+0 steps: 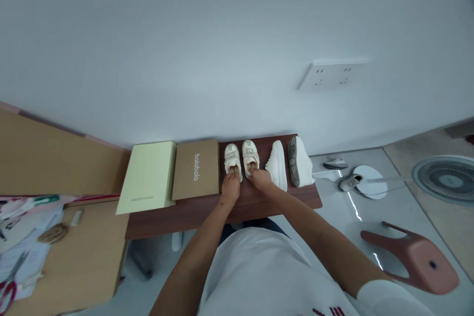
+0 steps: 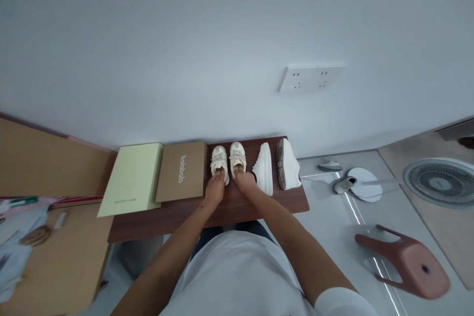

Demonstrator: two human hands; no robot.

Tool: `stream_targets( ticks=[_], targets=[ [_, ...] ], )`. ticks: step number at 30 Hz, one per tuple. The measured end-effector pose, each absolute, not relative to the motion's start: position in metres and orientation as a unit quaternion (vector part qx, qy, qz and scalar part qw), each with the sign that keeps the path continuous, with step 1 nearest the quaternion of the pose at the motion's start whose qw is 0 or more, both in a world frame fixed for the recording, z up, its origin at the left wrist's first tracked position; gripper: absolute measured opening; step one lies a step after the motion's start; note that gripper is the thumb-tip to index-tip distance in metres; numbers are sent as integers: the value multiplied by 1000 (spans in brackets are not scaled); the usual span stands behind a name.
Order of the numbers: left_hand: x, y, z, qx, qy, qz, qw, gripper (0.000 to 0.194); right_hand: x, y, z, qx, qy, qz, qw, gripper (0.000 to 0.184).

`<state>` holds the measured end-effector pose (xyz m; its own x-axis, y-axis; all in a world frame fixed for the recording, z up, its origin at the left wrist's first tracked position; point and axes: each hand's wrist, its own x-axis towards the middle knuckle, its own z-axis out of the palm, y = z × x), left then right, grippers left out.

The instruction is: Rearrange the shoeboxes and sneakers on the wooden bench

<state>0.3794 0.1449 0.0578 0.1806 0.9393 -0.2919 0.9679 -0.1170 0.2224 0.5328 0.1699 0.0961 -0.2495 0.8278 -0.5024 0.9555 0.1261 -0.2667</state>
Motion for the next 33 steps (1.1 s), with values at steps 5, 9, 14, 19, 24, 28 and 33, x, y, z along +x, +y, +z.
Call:
stream_targets(
  ticks=[5, 9, 14, 19, 24, 28, 33],
  targets=[
    [381, 148, 57, 748, 641, -68, 156, 41, 529, 171, 92, 590, 749, -265, 142, 32],
    [380, 149, 54, 744, 645, -61, 159, 43, 525, 170, 86, 591, 746, -266, 152, 31],
    [380, 148, 49, 743, 647, -57, 163, 45, 520, 166, 78, 603, 734, -273, 150, 31],
    [378, 146, 47, 744, 646, -38, 167, 39, 521, 164, 77, 613, 728, -280, 125, 30],
    [377, 145, 57, 754, 639, 13, 152, 40, 531, 164, 84, 610, 736, -283, 77, 33],
    [392, 143, 69, 771, 609, 96, 158, 43, 556, 162, 89, 631, 726, -274, 1, 32],
    [440, 137, 79, 787, 549, 154, 236, 47, 612, 157, 94, 669, 696, -237, -110, 27]
  ],
)
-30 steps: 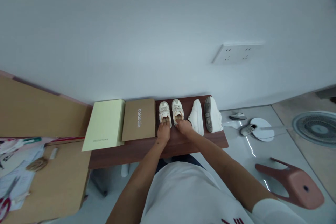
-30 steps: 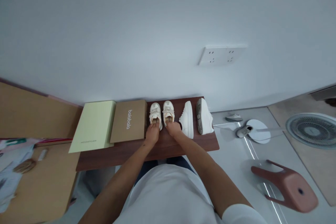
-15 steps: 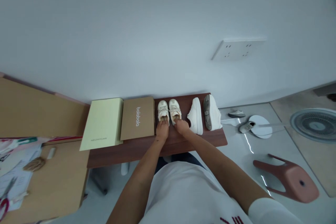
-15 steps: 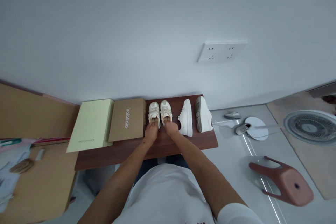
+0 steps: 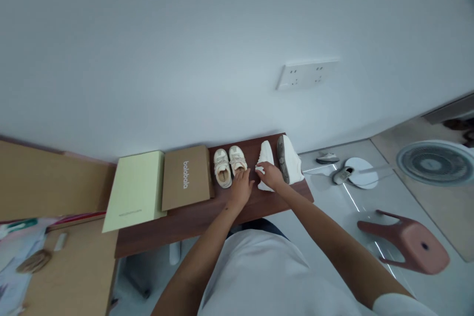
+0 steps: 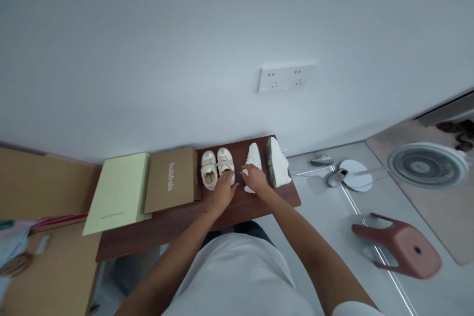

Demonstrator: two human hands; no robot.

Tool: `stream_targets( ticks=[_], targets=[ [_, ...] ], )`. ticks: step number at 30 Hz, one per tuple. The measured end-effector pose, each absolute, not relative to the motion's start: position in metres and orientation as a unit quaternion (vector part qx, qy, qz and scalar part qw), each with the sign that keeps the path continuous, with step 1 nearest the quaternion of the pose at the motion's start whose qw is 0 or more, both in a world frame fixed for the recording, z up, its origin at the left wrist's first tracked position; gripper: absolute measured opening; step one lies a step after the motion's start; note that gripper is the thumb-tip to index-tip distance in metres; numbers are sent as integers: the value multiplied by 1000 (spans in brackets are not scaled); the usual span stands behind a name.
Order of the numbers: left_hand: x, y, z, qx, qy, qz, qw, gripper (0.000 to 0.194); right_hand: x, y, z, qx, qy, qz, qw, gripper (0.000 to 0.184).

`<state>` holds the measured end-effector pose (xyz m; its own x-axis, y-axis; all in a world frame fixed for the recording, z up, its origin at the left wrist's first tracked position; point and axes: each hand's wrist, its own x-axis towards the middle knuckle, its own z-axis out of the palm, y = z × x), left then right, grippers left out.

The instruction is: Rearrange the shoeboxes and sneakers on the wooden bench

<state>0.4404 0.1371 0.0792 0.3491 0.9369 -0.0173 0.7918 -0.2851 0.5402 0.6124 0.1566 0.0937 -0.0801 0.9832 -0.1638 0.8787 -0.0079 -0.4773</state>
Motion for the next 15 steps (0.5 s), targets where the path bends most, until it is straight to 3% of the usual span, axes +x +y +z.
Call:
stream_targets(
  ticks=[5, 9, 15],
  targets=[
    [481, 130, 70, 745, 570, 90, 335, 39, 678, 148, 94, -727, -638, 208, 145, 27],
    [494, 128, 51, 707, 596, 29, 380, 45, 728, 136, 86, -772, -592, 200, 119, 32],
    [501, 128, 26, 685, 607, -8, 402, 31, 778, 127, 70, -785, -561, 255, -63, 62]
  ],
)
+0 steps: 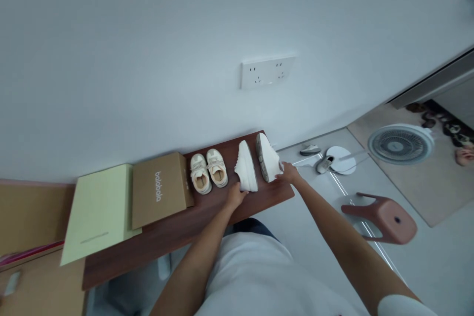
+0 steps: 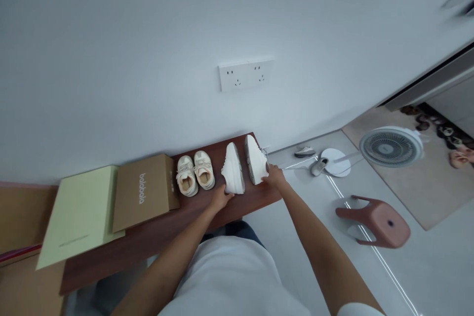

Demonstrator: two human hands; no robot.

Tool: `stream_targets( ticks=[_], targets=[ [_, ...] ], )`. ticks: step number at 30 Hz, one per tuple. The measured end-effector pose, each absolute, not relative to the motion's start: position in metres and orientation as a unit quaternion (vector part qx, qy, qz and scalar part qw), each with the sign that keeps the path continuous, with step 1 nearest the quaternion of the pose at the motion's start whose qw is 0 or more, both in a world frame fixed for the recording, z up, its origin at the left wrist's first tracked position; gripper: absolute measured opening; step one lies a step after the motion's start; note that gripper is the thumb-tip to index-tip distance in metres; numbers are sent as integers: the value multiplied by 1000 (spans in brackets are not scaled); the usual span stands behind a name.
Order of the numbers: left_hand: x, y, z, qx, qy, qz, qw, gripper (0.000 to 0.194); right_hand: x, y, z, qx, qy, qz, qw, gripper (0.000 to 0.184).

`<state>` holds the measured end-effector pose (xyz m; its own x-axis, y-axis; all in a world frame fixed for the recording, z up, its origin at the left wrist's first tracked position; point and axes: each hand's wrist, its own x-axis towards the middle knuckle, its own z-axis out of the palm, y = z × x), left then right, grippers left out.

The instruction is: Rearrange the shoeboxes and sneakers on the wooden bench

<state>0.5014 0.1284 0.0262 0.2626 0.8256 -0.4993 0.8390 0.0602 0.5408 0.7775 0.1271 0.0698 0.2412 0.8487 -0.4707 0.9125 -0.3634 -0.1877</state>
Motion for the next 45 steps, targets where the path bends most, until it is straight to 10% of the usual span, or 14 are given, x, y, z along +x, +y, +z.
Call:
stream_targets(
  ticks=[21, 31, 45],
  targets=[
    [535, 171, 79, 735, 530, 84, 415, 22, 779, 141, 89, 707, 629, -319, -50, 35],
    [552, 175, 105, 834, 482, -83, 255, 28, 753, 142, 121, 692, 675, -217, 135, 31],
    [567, 170, 89, 815, 511, -99, 256, 30, 729, 149, 89, 674, 689, -203, 170, 22]
  ],
)
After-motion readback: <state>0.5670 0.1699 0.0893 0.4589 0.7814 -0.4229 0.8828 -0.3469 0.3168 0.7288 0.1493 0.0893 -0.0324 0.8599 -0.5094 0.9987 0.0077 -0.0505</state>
